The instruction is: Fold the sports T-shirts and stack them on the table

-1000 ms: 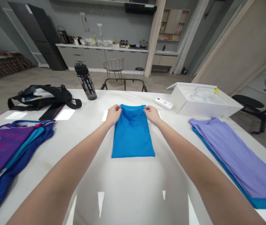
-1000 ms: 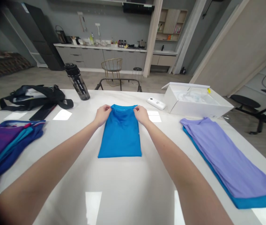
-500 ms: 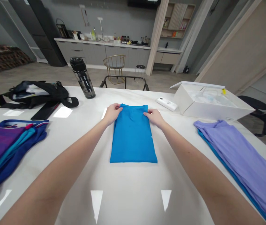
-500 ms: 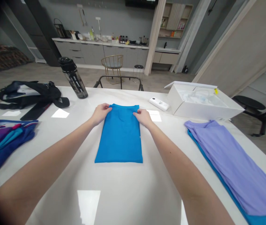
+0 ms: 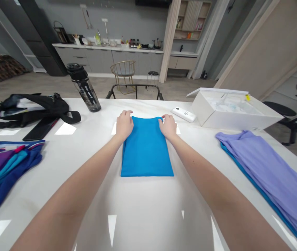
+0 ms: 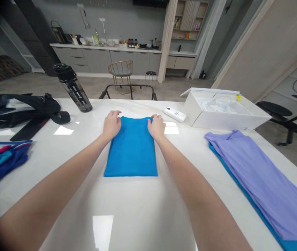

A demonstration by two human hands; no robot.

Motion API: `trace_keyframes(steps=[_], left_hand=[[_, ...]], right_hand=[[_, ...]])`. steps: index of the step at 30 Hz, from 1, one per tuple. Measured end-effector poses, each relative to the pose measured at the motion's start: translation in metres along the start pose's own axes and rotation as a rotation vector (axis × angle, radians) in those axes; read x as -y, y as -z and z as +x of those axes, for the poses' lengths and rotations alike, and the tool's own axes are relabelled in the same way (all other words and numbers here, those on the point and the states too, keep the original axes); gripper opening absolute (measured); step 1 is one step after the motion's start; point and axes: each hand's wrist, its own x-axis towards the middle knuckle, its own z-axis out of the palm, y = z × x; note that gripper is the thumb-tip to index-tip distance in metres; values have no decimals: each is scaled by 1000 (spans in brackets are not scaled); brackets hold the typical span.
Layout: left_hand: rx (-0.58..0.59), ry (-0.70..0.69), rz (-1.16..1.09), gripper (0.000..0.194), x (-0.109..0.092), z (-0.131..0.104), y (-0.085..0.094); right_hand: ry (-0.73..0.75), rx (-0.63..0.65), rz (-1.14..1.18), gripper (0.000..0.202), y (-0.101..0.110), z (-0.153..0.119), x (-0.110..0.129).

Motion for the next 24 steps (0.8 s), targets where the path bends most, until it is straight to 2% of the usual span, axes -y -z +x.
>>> trace_keyframes(steps=[2, 4, 6, 9, 10, 12, 15, 18, 20, 24], left_hand=[[61, -164, 26, 37, -13, -6, 2], [166, -230, 25, 39, -22, -9, 0], [313, -232, 31, 45, -22, -10, -7], [509, -100, 112, 55, -14, -11, -15], [526, -45, 147, 58, -12, -11, -16], [474, -10, 188, 61, -12, -13, -17], [346, -127, 170, 59, -24, -17, -20], [410, -144, 144, 57, -37, -21, -27], [464, -83, 151, 58, -40, -22, -33], [453, 38, 150, 61, -35, -19, -39]], right_hand=[[144, -14, -22, 31, 2, -7, 11], [295, 72, -26, 33, 0, -13, 22], [383, 197, -35, 39, -5, -18, 28], [311, 344, -105, 51, -15, -19, 25], [258, 370, -137, 53, -17, -19, 22], [162, 369, -190, 58, -20, -17, 19], [183, 279, -191, 60, -21, -17, 23], [272, 303, -151, 58, -27, -20, 32], [249, 348, -155, 57, -32, -21, 34], [167, 362, -164, 58, -36, -19, 31]])
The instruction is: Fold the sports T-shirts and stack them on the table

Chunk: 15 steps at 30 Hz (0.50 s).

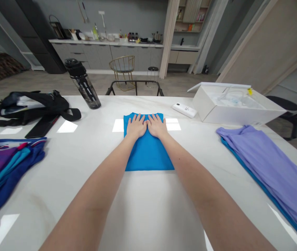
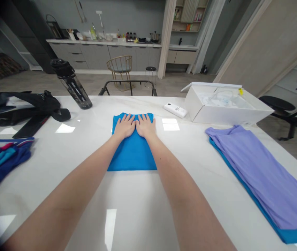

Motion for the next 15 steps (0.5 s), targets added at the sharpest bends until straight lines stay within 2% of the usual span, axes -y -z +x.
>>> trace_keyframes(steps=[6, 9, 11, 12, 14, 15], left_hand=[[-35, 153, -32, 68, 0, -7, 4], [-172, 66, 22, 62, -4, -19, 6], [-248, -90, 60, 54, -7, -27, 8], [-240, -165, 70, 51, -8, -30, 8], [-158, -248, 63, 48, -10, -36, 9], [-120, -254, 54, 48, -10, -40, 8]], right_hand=[[-149, -19, 27, 71, 5, -9, -2], [-163, -110, 2, 69, 9, -19, 1], [-35, -189, -26, 61, 12, -26, 3], [62, -198, -32, 56, 14, -29, 4], [225, -139, -19, 51, 15, -33, 5], [261, -93, -7, 50, 15, -35, 5]])
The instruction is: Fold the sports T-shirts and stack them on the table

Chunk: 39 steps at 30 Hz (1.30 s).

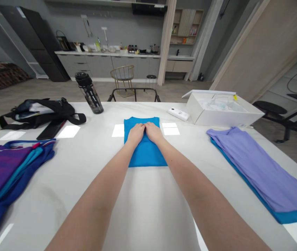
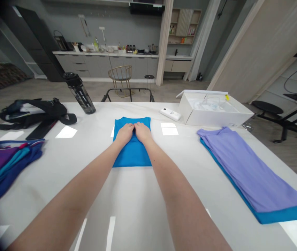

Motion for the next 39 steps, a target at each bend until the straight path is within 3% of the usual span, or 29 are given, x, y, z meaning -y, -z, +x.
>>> trace_keyframes(steps=[7, 10, 13, 17, 23, 26, 30, 33, 36, 39], left_hand=[[116, 156, 1, 59, -6, -35, 0], [57, 187, 37, 59, -10, -52, 4], [-63, 81, 62, 51, -15, -68, 8], [12, -31, 12, 49, -22, -85, 11], [45, 132, 16, 56, -33, -113, 11], [48, 164, 40, 63, -38, -126, 12], [39, 48, 103, 64, -38, -144, 14], [90, -76, 103, 61, -35, -156, 17], [155, -76, 83, 61, -32, -166, 22], [186, 13, 77, 62, -31, -175, 27]], right_hand=[[-184, 109, -5, 63, -6, -32, 1], [-256, 66, -32, 68, -2, -51, 6], [-167, -24, -77, 56, 5, -66, 15], [-40, 22, -43, 52, 8, -84, 26], [-199, 37, -33, 61, 3, -114, 38], [-207, 51, -51, 63, 6, -130, 41], [-25, 24, -63, 57, 12, -150, 44], [74, 91, -47, 56, 14, -164, 44], [4, 159, -40, 58, 16, -173, 42], [-120, 202, -35, 63, 19, -180, 42]])
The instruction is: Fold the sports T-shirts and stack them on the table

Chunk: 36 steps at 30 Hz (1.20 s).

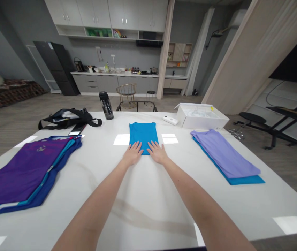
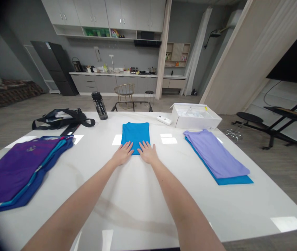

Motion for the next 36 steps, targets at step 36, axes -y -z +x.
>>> trace_keyframes(steps=[36], left_hand=[[-166, 298, 17, 60, -57, -105, -3]], right_hand=[[-180, -109, -20, 68, -13, -102, 24]])
